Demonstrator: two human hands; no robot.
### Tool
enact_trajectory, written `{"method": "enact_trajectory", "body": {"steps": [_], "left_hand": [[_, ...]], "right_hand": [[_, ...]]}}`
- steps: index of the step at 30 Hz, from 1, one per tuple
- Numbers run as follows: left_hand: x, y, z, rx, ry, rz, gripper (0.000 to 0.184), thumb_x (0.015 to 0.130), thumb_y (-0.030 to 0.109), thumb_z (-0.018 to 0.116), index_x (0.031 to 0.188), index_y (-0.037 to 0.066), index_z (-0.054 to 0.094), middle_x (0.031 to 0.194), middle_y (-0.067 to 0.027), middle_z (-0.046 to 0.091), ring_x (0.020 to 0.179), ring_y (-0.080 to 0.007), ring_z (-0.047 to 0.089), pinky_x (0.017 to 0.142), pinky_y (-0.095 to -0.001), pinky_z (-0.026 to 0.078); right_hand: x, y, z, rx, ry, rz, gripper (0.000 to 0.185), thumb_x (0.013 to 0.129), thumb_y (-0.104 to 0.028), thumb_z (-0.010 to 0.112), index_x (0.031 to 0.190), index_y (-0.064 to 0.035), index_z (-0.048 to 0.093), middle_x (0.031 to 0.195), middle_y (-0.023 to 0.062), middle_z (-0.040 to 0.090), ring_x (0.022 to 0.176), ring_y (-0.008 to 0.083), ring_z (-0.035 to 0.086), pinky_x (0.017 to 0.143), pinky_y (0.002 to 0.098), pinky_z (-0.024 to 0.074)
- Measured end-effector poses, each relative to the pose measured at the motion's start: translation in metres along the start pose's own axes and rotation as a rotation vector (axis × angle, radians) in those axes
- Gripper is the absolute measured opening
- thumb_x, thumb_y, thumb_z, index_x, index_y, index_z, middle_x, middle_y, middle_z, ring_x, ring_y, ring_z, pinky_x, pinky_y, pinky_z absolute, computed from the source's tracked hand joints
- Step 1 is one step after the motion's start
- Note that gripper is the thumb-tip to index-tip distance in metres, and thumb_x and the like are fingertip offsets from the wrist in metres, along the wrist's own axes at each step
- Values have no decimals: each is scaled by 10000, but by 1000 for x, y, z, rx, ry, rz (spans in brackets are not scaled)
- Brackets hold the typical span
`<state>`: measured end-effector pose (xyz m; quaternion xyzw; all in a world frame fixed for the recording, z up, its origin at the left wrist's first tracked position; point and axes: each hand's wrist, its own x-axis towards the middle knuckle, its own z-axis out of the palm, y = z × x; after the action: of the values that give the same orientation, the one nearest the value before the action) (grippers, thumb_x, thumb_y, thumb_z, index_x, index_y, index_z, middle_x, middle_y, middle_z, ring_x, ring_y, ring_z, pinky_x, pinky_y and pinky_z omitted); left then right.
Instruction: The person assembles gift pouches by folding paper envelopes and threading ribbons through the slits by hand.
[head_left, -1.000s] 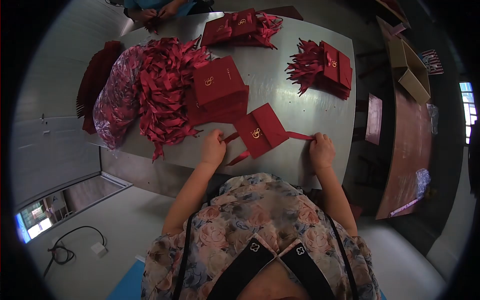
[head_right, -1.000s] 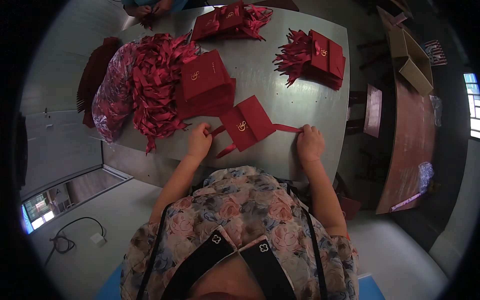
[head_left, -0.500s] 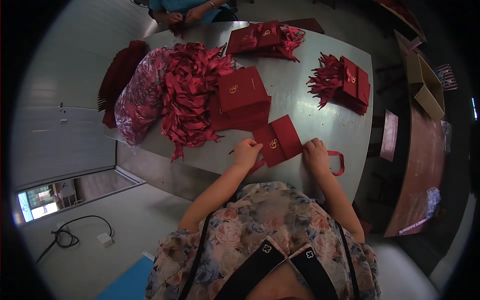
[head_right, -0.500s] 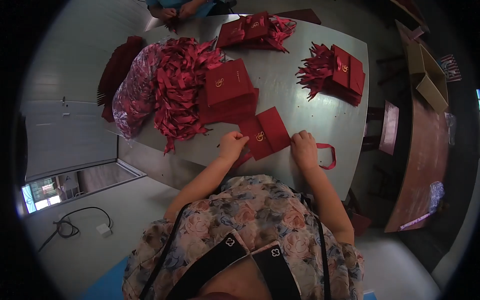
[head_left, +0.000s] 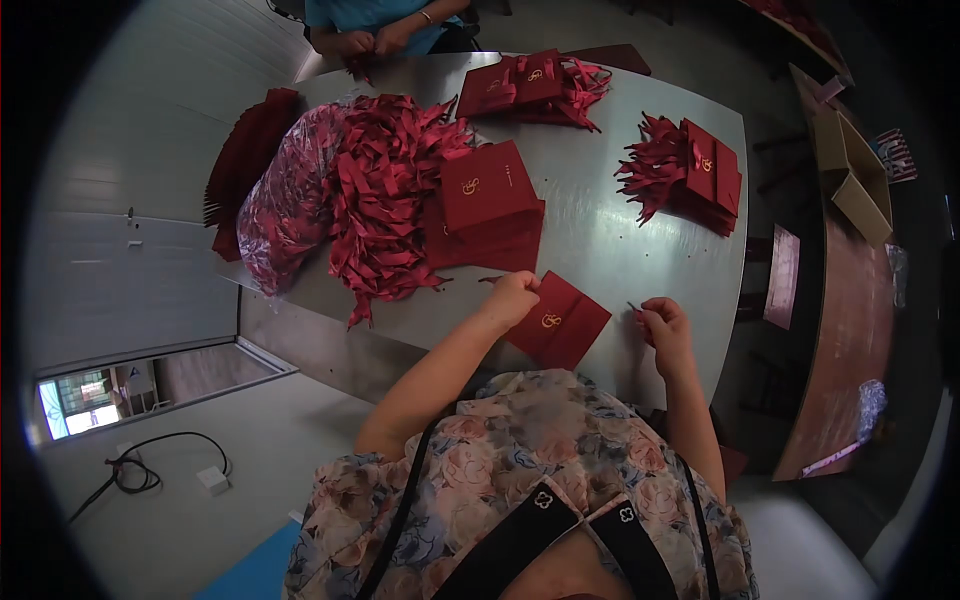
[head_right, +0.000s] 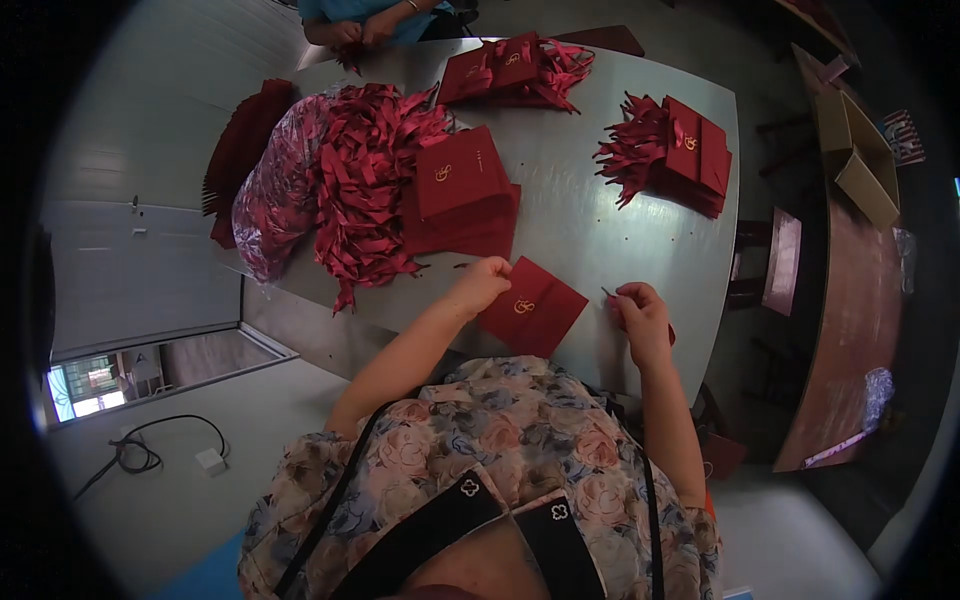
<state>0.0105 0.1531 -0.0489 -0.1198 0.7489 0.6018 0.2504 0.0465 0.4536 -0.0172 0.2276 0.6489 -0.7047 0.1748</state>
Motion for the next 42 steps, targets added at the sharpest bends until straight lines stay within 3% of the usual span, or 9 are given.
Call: {"method": "enact_trajectory", "body": {"steps": [2,5,8,11,15,20,23,29,42], "left_hand": [[6,2,5,207,20,8,142,815,18,647,954,-7,661,834,-78,682,762,-120,617,687,-276,492],[14,-6,19,104,38,27,126,810,28,668,928,-16,665,833,-64,683,756,-104,607,675,-279,488],[9,2,24,-223,74,2,128,846,24,646,967,-15,657,868,-55,684,770,-111,612,688,-261,495],[-6,15,23,-395,-13,-46,161,901,-1,573,1049,2,635,954,-58,689,841,-119,645,755,-252,526],[-11,7,17,-430,-70,-69,184,916,-3,543,1078,5,629,990,-62,684,865,-131,650,782,-263,532],[-23,17,22,-569,-73,-149,114,918,40,573,1009,14,638,935,-48,675,825,-126,633,749,-259,515],[-34,31,21,-640,-95,-206,99,931,83,590,1009,34,628,947,-47,665,850,-139,631,765,-281,524],[-39,37,20,-831,-104,-210,110,946,133,602,1028,60,598,987,-56,645,903,-157,623,799,-316,528],[-44,30,11,-1015,-303,-275,150,955,132,587,1064,32,615,1039,-85,665,961,-198,652,906,-369,525]], "right_hand": [[-10,-18,17,43,-14,22,106,878,-90,636,981,-78,616,788,-14,618,661,56,563,571,197,457],[-20,-37,44,-8,-138,-80,97,903,-134,638,973,-67,635,768,-21,606,618,60,555,548,204,447],[-17,-40,61,43,-243,26,116,911,-100,619,1009,-40,638,786,-1,620,677,74,591,581,224,481],[4,-6,80,111,-222,-106,138,923,-66,583,1036,-5,633,823,30,641,728,92,622,639,245,517],[9,4,88,162,-229,-30,141,901,-32,603,1031,13,630,859,53,659,747,110,641,687,244,530],[12,8,94,-96,-203,-196,185,823,24,671,1004,37,636,873,74,679,779,133,655,714,255,543],[4,-5,95,-192,-204,-125,170,830,21,661,996,43,633,868,90,682,779,139,660,698,267,552],[9,9,96,52,-218,-127,124,862,16,633,983,39,627,837,74,672,751,138,664,671,270,553],[4,6,101,71,-271,-109,100,922,-100,624,941,-2,626,789,16,630,687,81,583,635,230,502]]}}
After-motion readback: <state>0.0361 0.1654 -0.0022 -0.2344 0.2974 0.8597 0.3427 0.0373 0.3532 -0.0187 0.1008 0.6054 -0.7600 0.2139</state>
